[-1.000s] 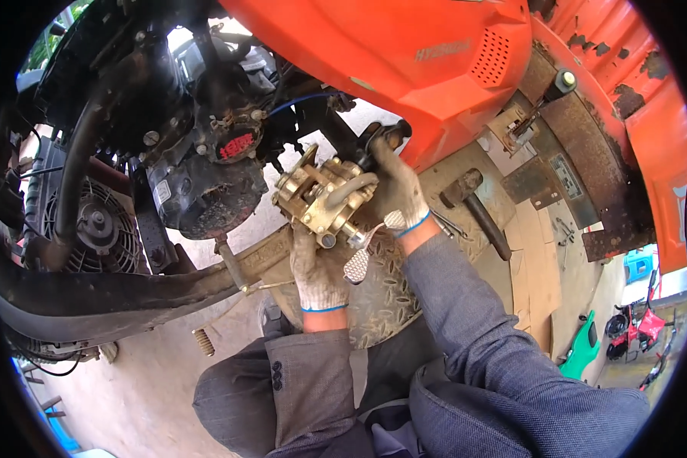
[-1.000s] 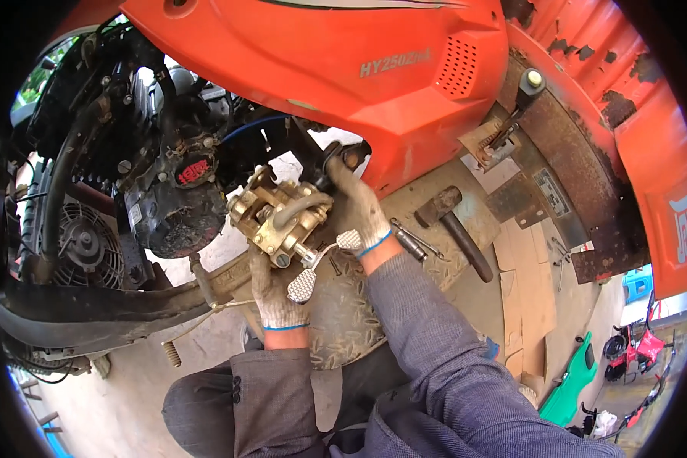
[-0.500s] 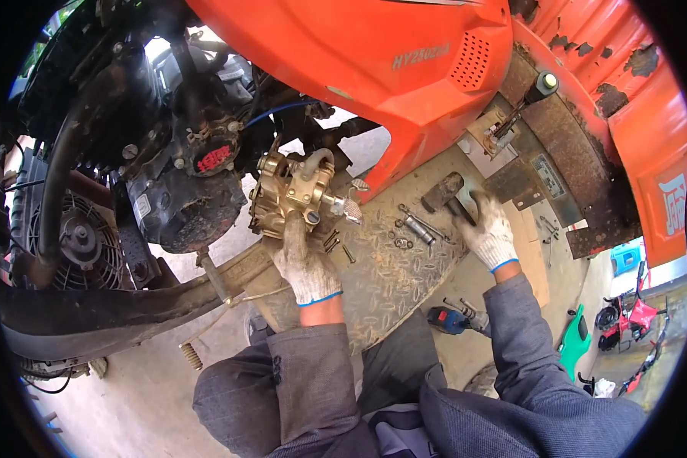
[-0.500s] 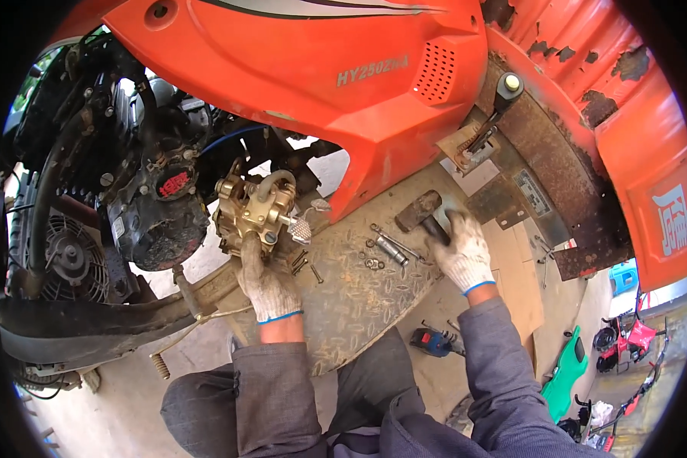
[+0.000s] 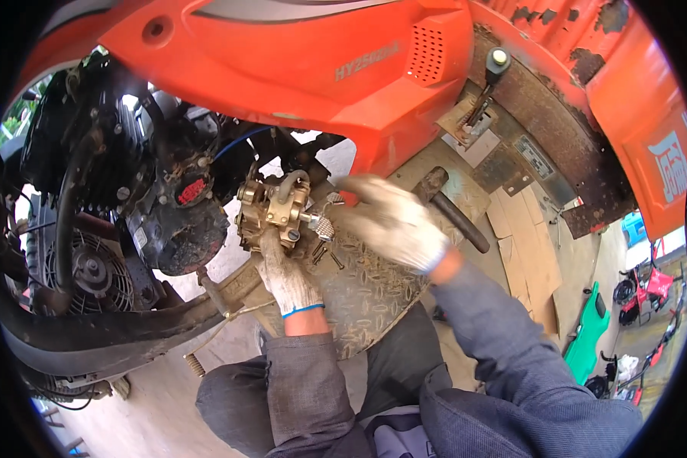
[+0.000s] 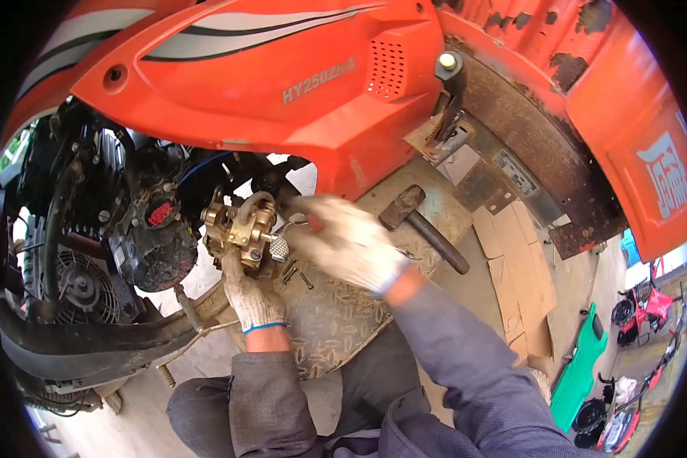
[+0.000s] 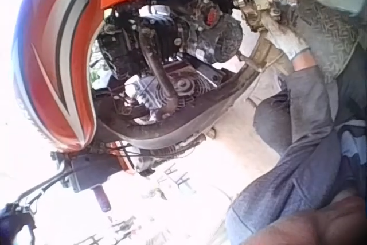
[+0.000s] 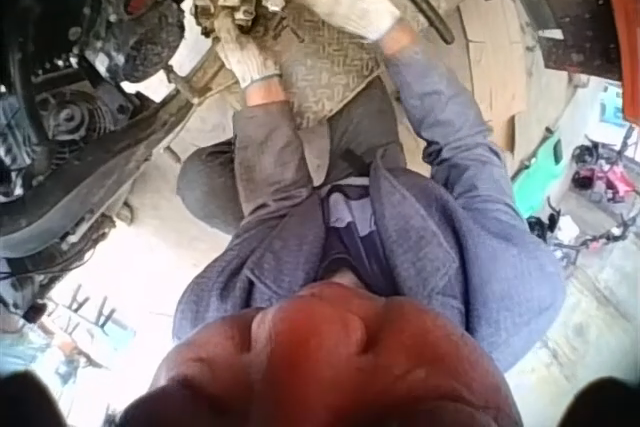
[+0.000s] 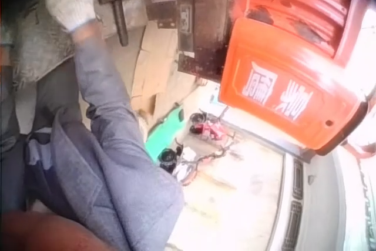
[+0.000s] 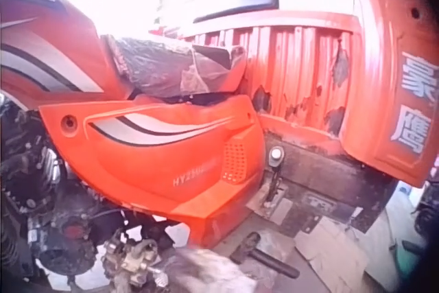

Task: Repairing and adjusting the brake and foot pedal components of a motorized tricycle.

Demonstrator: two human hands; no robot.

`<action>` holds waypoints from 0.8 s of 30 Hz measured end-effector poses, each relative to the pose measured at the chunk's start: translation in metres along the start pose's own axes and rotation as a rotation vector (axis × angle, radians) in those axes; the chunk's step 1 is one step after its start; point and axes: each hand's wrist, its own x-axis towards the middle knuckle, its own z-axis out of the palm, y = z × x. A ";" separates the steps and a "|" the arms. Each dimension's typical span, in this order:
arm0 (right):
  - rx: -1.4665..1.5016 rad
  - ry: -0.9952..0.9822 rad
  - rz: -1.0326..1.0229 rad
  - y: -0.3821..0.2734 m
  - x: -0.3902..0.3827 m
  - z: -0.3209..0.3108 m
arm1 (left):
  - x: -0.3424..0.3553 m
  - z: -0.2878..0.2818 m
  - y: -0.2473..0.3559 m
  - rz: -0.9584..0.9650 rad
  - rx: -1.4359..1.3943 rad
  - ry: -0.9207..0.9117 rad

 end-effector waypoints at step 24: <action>0.141 -0.137 0.166 -0.012 0.085 0.054 | 0.008 0.010 0.035 -0.168 -0.283 -0.131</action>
